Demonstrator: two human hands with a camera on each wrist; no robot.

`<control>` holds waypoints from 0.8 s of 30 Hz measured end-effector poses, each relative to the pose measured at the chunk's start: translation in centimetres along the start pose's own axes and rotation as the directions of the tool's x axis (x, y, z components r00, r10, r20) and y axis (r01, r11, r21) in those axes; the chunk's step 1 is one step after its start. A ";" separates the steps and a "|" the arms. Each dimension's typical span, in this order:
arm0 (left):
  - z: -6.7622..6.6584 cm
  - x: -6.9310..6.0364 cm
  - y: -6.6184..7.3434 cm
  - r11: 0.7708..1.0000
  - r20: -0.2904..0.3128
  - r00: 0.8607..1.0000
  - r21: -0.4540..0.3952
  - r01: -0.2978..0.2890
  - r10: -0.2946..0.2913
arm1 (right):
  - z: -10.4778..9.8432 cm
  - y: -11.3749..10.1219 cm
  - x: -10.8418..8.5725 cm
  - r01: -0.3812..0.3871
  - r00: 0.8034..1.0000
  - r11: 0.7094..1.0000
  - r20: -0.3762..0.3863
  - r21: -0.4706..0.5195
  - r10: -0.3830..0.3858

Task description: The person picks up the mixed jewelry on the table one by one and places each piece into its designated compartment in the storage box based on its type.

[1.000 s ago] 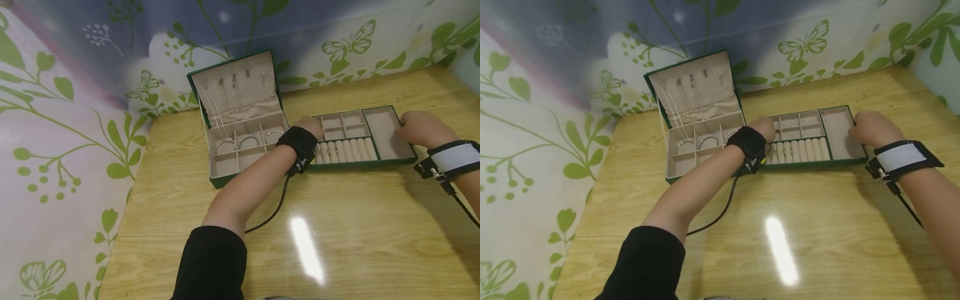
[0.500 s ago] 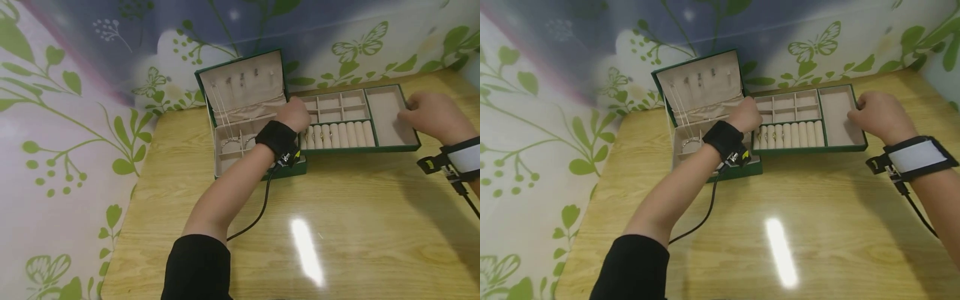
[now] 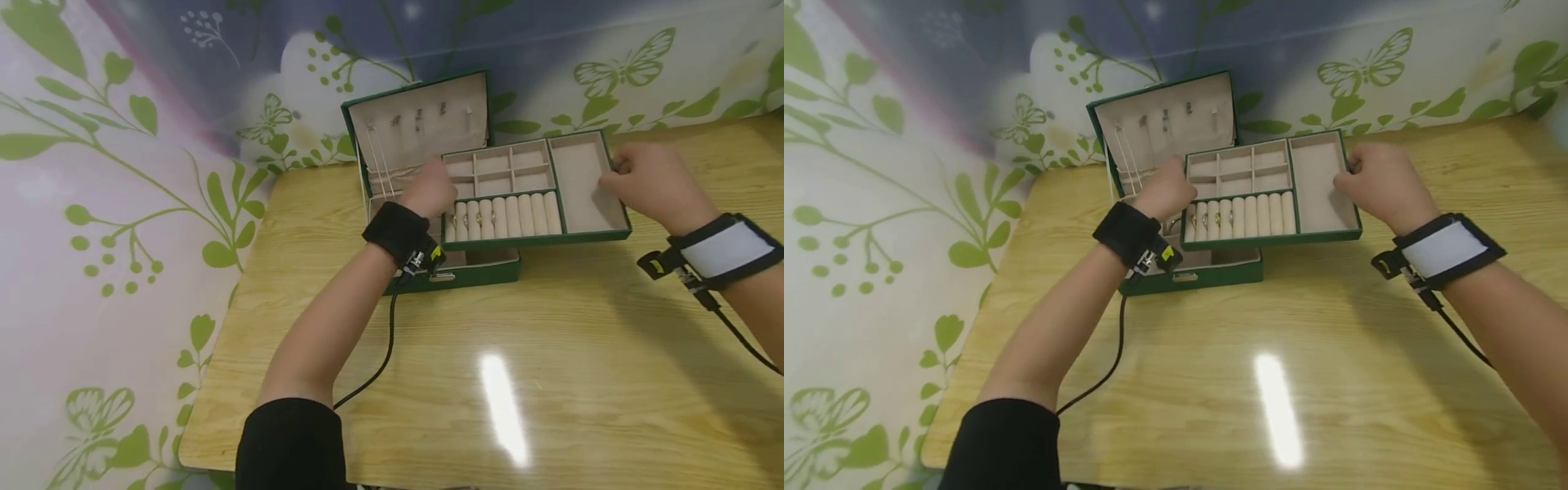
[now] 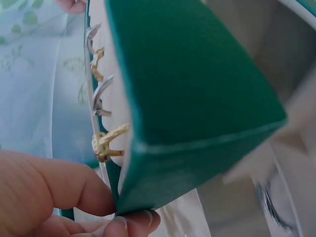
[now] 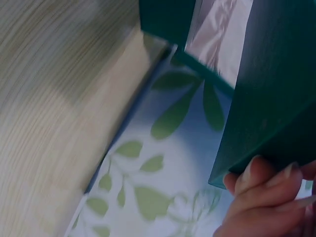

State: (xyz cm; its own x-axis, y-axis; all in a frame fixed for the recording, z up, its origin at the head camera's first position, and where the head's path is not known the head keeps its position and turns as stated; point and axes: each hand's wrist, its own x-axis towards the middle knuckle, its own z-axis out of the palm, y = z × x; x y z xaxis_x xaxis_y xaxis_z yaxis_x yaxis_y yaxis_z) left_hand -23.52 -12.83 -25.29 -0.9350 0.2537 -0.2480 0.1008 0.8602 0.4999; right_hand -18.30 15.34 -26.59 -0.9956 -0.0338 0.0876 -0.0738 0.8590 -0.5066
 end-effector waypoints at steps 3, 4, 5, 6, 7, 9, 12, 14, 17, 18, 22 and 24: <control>-0.8 -0.7 -2.1 1.000 -0.029 0.999 -0.025 0.014 -0.015 | 1.3 -1.3 0.7 0.032 0.999 0.999 0.043 0.021 -0.033; -1.1 -0.9 -2.7 1.000 -0.038 0.999 -0.018 0.020 -0.020 | 1.7 -1.7 0.9 0.045 0.998 0.999 0.050 0.024 -0.046; -1.3 -1.1 -3.4 0.999 -0.044 0.999 -0.021 0.029 -0.030 | 2.2 -2.2 1.1 0.056 0.997 0.998 0.058 0.033 -0.058; -1.5 -1.2 -4.0 0.999 -0.052 0.998 -0.023 0.037 -0.038 | 2.6 -2.6 1.3 0.069 0.996 0.997 0.062 0.035 -0.071; -1.8 -1.4 -4.7 0.999 -0.060 0.997 -0.031 0.043 -0.045 | 3.0 -3.1 1.5 0.082 0.994 0.996 0.067 0.040 -0.084; -2.2 -1.7 -5.9 0.997 -0.068 0.996 -0.056 0.051 -0.055 | 3.8 -4.0 1.9 0.108 0.991 0.993 0.070 0.041 -0.111; -2.7 -2.0 -7.5 0.992 -0.081 0.995 -0.114 0.056 -0.065 | 4.8 -5.3 2.5 0.129 0.988 0.991 0.079 0.043 -0.132; -2.9 -2.3 -8.3 0.987 -0.083 0.994 -0.148 0.057 -0.070 | 5.4 -6.0 2.8 0.141 0.986 0.989 0.087 0.040 -0.144; -3.2 -2.8 -9.4 0.985 -0.097 0.993 -0.166 0.054 -0.071 | 6.3 -6.7 3.2 0.155 0.982 0.987 0.107 0.041 -0.159; -3.2 -2.9 -9.7 0.987 -0.103 0.992 -0.155 0.053 -0.069 | 6.6 -6.9 3.3 0.158 0.979 0.987 0.120 0.043 -0.162; -3.2 -3.5 -10.6 0.990 -0.110 0.991 -0.129 0.058 -0.073 | 7.7 -7.5 3.7 0.166 0.968 0.985 0.183 0.035 -0.170; -3.1 -3.7 -11.1 0.989 -0.103 0.991 -0.127 0.071 -0.084 | 8.0 -7.6 3.8 0.173 0.963 0.985 0.206 0.022 -0.174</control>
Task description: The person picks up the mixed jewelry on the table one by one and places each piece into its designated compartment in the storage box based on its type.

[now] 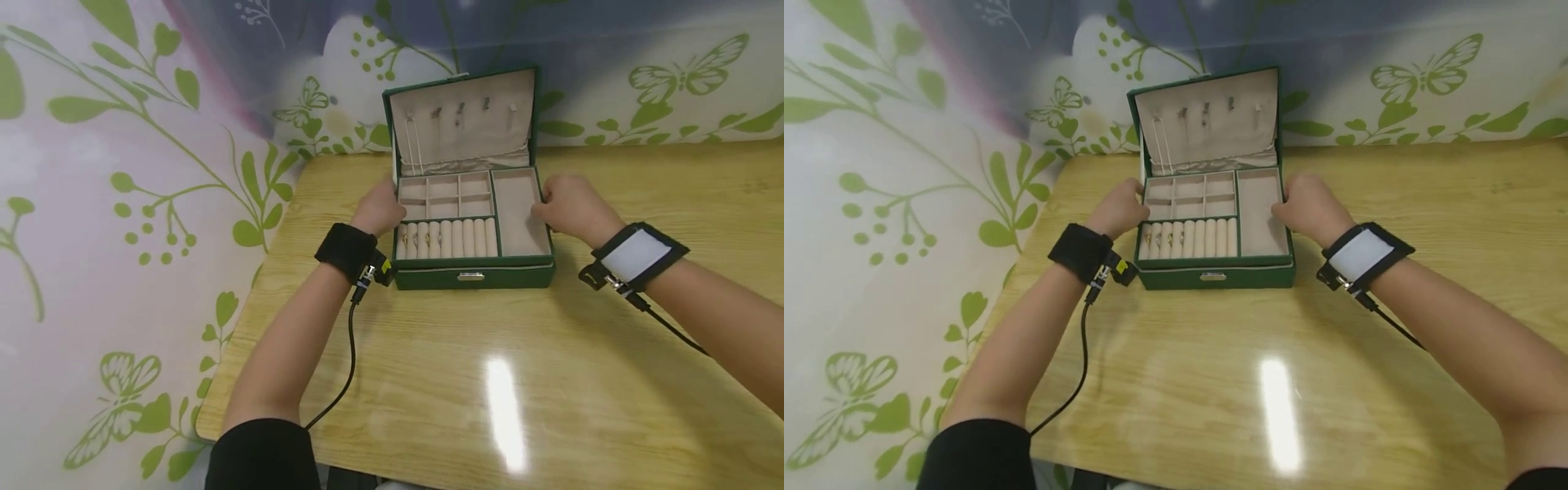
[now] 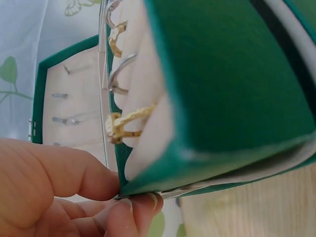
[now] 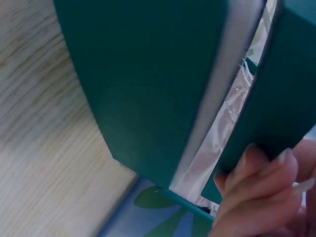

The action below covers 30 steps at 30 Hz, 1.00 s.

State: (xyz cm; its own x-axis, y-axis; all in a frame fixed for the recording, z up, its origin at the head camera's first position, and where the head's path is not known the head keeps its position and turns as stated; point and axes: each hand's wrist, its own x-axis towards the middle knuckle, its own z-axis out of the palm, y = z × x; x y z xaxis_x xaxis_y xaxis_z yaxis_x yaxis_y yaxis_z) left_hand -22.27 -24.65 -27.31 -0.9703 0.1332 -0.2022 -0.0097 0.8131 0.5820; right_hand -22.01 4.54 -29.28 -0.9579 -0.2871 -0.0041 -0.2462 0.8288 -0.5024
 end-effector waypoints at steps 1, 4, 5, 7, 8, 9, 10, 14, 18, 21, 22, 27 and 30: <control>0.1 0.0 0.0 1.000 0.005 1.000 0.000 0.001 -0.001 | 0.1 0.1 0.0 0.000 1.000 1.000 0.005 -0.009 0.000; 0.3 0.3 -0.1 1.000 0.014 1.000 0.024 0.005 -0.006 | 0.3 0.4 0.2 0.002 1.000 0.999 0.015 -0.033 -0.001; 0.4 0.4 -0.1 0.999 0.015 1.000 0.035 0.006 -0.006 | 0.3 0.4 0.3 0.002 1.000 0.999 0.019 -0.038 -0.001; 0.4 0.5 -0.2 0.998 0.015 1.000 0.064 0.003 -0.004 | 0.4 0.4 0.5 0.001 1.000 0.999 0.026 -0.049 0.000; 0.4 0.6 -0.2 0.997 0.014 1.000 0.077 0.002 -0.003 | 0.5 0.4 0.5 0.000 1.000 0.998 0.028 -0.055 0.002; 0.4 0.6 -0.2 0.996 0.013 1.000 0.084 -0.002 0.000 | 0.5 0.3 0.6 -0.001 1.000 0.998 0.028 -0.058 0.002; 0.4 0.7 -0.2 0.996 0.013 1.000 0.092 -0.005 0.004 | 0.5 0.3 0.6 -0.003 1.000 0.998 0.028 -0.061 0.005; 0.6 0.9 -0.2 0.995 0.006 1.000 0.102 -0.012 0.011 | 0.7 0.2 0.8 -0.012 0.999 0.998 0.032 -0.069 0.014; 1.0 1.1 -0.2 0.990 0.014 1.000 0.139 -0.016 0.014 | 0.9 0.4 0.8 -0.023 0.999 0.997 0.042 -0.080 0.027; 1.4 1.1 -0.2 0.979 0.008 1.000 0.200 -0.025 0.023 | 1.0 0.6 0.7 -0.038 0.998 0.996 0.051 -0.084 0.042; 1.5 1.0 -0.1 0.975 0.003 1.000 0.220 -0.025 0.025 | 1.0 0.7 0.7 -0.041 0.997 0.995 0.054 -0.086 0.046; 1.9 0.8 -0.1 0.961 -0.027 0.999 0.276 -0.020 0.029 | 1.3 1.0 0.5 -0.058 0.995 0.994 0.070 -0.097 0.065; 2.2 0.9 -0.2 0.956 -0.033 0.999 0.292 -0.025 0.036 | 1.4 1.1 0.5 -0.061 0.995 0.992 0.074 -0.113 0.070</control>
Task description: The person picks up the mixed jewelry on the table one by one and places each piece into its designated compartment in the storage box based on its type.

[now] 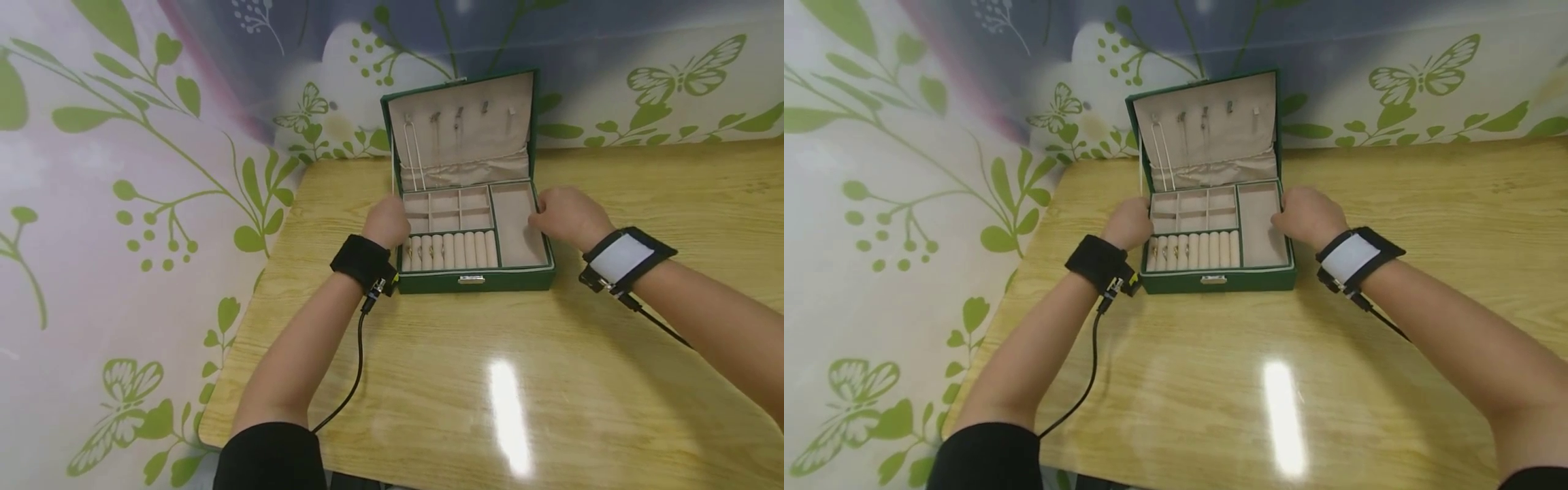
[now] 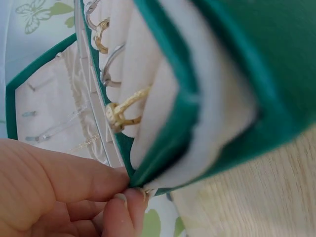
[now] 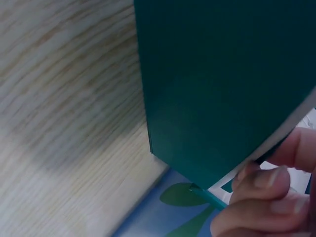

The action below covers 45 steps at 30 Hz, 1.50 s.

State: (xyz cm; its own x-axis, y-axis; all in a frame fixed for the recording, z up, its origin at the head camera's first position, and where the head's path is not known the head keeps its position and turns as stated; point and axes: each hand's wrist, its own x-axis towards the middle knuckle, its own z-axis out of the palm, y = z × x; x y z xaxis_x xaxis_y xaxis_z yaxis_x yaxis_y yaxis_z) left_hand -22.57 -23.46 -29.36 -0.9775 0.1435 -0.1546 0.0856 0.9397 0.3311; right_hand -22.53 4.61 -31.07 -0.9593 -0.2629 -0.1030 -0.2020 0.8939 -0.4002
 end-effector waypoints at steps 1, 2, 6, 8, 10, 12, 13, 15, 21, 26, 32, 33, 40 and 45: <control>0.1 0.1 0.0 1.000 -0.003 1.000 0.008 -0.003 0.003 | 0.0 0.0 0.0 -0.001 1.000 1.000 0.001 -0.006 0.001; 0.2 0.1 0.0 1.000 -0.005 1.000 0.016 -0.005 0.005 | 0.0 0.0 0.1 0.000 1.000 1.000 0.000 -0.015 0.000; 0.4 0.4 0.3 0.998 -0.005 1.000 0.065 -0.007 0.008 | -0.1 -0.3 0.1 -0.003 1.000 0.997 -0.007 -0.075 0.003; 0.5 0.4 0.6 0.989 -0.007 1.000 0.148 -0.026 0.027 | -0.1 -0.5 0.1 0.001 1.000 0.992 -0.013 -0.129 -0.003; 0.7 0.4 0.9 0.974 -0.007 0.999 0.223 -0.037 0.040 | 0.0 -0.7 0.1 0.007 1.000 0.982 -0.010 -0.189 -0.009; 1.0 0.3 1.2 0.962 -0.017 0.999 0.271 -0.038 0.044 | 0.1 -0.8 0.1 0.013 1.000 0.975 -0.008 -0.223 -0.016; 1.2 0.2 1.3 0.958 -0.026 0.999 0.285 -0.037 0.046 | 0.2 -0.8 0.1 0.017 1.000 0.972 -0.010 -0.234 -0.020; 1.5 0.1 1.4 0.962 -0.050 0.998 0.271 -0.024 0.039 | 0.4 -0.7 0.0 0.023 0.999 0.971 -0.021 -0.239 -0.029; 2.0 -0.3 0.9 0.980 -0.124 0.991 0.198 -0.028 0.054 | 1.3 0.2 -0.4 0.063 0.992 0.975 -0.098 -0.215 -0.085; 1.2 -0.3 0.2 0.992 -0.043 0.995 0.091 -0.086 0.090 | 1.3 0.5 -0.5 0.085 0.993 0.983 -0.064 -0.161 -0.096; -2.7 0.2 -0.3 0.929 0.062 0.994 -0.364 -0.058 0.086 | -2.2 0.5 0.7 0.017 0.999 0.999 -0.033 0.030 -0.016; -3.7 0.4 -0.3 0.904 0.024 0.998 -0.424 -0.049 0.065 | -3.2 0.3 1.2 0.002 0.999 0.998 -0.048 0.061 0.001; -9.9 3.9 -0.6 0.784 -0.198 0.965 -0.621 0.012 -0.172 | -9.8 -2.6 5.4 0.007 0.986 0.966 -0.160 0.258 0.035; -11.3 7.4 -1.0 0.823 -0.092 0.961 -0.542 0.172 -0.261 | -11.4 -4.1 7.7 0.004 0.985 0.968 -0.169 0.252 0.040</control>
State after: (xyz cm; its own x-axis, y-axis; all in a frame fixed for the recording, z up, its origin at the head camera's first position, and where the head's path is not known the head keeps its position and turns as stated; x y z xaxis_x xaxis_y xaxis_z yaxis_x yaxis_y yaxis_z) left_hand -32.03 -26.84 -20.32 -0.9793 -0.1365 -0.1492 -0.2020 0.6296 0.7502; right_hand -31.34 3.07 -19.81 -0.9862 -0.1615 0.0365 -0.1494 0.7727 -0.6169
